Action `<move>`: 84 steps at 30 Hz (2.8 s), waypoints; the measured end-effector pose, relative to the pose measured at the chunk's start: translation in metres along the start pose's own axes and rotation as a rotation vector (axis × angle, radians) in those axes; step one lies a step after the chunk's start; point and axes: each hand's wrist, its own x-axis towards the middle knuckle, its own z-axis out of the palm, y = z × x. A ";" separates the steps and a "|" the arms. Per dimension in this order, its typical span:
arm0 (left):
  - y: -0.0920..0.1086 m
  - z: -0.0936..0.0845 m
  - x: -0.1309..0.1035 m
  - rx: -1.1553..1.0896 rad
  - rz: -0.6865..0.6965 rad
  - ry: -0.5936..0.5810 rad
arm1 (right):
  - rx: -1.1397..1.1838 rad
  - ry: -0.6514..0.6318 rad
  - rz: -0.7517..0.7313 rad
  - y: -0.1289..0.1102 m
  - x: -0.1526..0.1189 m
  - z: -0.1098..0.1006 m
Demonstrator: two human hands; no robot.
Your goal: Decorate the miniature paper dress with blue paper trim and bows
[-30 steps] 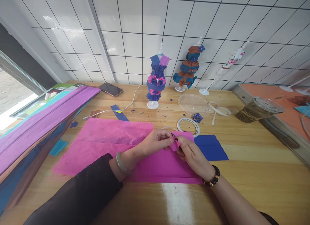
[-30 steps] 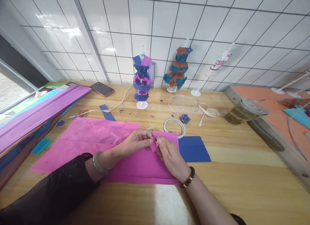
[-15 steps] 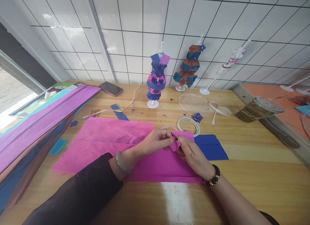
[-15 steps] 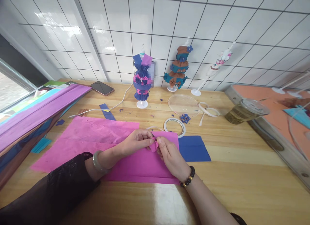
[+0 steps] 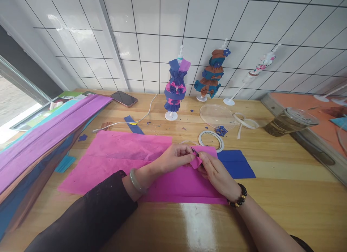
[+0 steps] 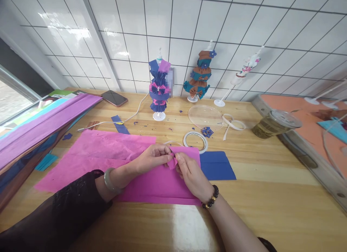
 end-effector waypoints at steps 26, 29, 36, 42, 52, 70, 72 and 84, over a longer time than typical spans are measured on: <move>0.009 0.002 -0.001 -0.018 -0.013 0.000 | 0.004 -0.004 -0.020 0.001 0.000 0.000; 0.006 0.001 -0.001 -0.011 -0.012 0.006 | -0.007 -0.004 -0.019 0.000 0.000 0.000; 0.001 -0.001 -0.001 -0.021 0.006 -0.002 | 0.023 -0.008 -0.008 0.000 -0.001 0.000; 0.002 0.000 -0.001 -0.009 0.011 -0.002 | 0.050 -0.033 0.007 0.000 -0.001 -0.002; 0.004 0.000 -0.001 0.001 0.004 0.000 | 0.081 -0.038 -0.003 0.001 -0.002 -0.002; 0.006 0.001 -0.002 -0.028 0.025 0.000 | -0.169 0.008 -0.070 0.002 0.000 -0.003; 0.005 0.001 -0.002 -0.033 0.030 -0.005 | -0.148 0.007 -0.063 0.002 0.000 -0.003; 0.002 0.000 -0.001 -0.043 0.005 0.016 | -0.048 -0.011 -0.030 0.003 0.000 -0.002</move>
